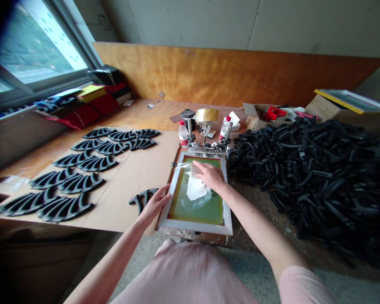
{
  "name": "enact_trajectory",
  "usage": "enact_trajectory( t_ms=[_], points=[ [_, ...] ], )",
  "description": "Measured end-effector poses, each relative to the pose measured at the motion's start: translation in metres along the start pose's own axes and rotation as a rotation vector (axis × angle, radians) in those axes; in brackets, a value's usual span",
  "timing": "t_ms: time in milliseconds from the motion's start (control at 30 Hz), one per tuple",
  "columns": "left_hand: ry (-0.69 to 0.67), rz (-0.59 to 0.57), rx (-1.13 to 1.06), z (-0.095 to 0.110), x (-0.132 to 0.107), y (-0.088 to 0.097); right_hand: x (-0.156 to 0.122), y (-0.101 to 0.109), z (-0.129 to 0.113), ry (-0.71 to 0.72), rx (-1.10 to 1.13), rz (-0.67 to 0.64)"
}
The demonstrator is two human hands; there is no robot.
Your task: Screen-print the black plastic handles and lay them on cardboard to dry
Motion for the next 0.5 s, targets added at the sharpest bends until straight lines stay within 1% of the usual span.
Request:
enact_trajectory(
  t_ms=[33, 100, 167, 200, 233, 267, 300, 333, 400, 433, 467, 500],
  points=[
    [-0.012, 0.000, -0.017, 0.012, -0.003, 0.002, 0.010, 0.011, 0.010, -0.053, 0.007, 0.053],
    [-0.042, 0.010, -0.083, 0.039, -0.008, 0.005, 0.020, 0.036, 0.039, -0.155, 0.057, 0.192],
    [-0.085, 0.011, -0.189, 0.070, -0.008, 0.006, 0.015, 0.056, 0.078, -0.278, 0.122, 0.371],
    [-0.128, 0.015, -0.242, 0.087, -0.005, 0.005, 0.007, 0.061, 0.097, -0.348, 0.141, 0.437],
    [-0.186, 0.024, -0.284, 0.105, -0.001, 0.005, -0.003, 0.060, 0.113, -0.410, 0.147, 0.458],
    [-0.253, 0.032, -0.311, 0.123, 0.003, 0.004, -0.014, 0.053, 0.124, -0.458, 0.146, 0.424],
    [-0.318, 0.035, -0.325, 0.141, 0.009, 0.002, -0.025, 0.040, 0.128, -0.482, 0.143, 0.338],
    [-0.370, 0.031, -0.328, 0.157, 0.014, 0.001, -0.035, 0.023, 0.127, -0.475, 0.136, 0.218],
    [-0.426, 0.020, -0.324, 0.182, 0.024, -0.005, -0.052, -0.016, 0.109, -0.382, 0.087, -0.014],
    [-0.443, 0.038, -0.331, 0.188, 0.026, -0.007, -0.058, -0.034, 0.095, -0.319, 0.035, -0.088],
    [-0.459, 0.086, -0.350, 0.189, 0.026, -0.010, -0.061, -0.048, 0.081, -0.267, -0.026, -0.136],
    [-0.468, 0.150, -0.374, 0.183, 0.024, -0.013, -0.063, -0.058, 0.067, -0.235, -0.085, -0.169]
  ],
)
Point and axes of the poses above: each hand's wrist, its own x-axis towards the middle knuckle, its own y-axis out of the back of the hand, z = x × y, the point moved 3 cm from there along x, towards the middle knuckle, and after that the axes turned 5 degrees about x, right-handed, at the moved point
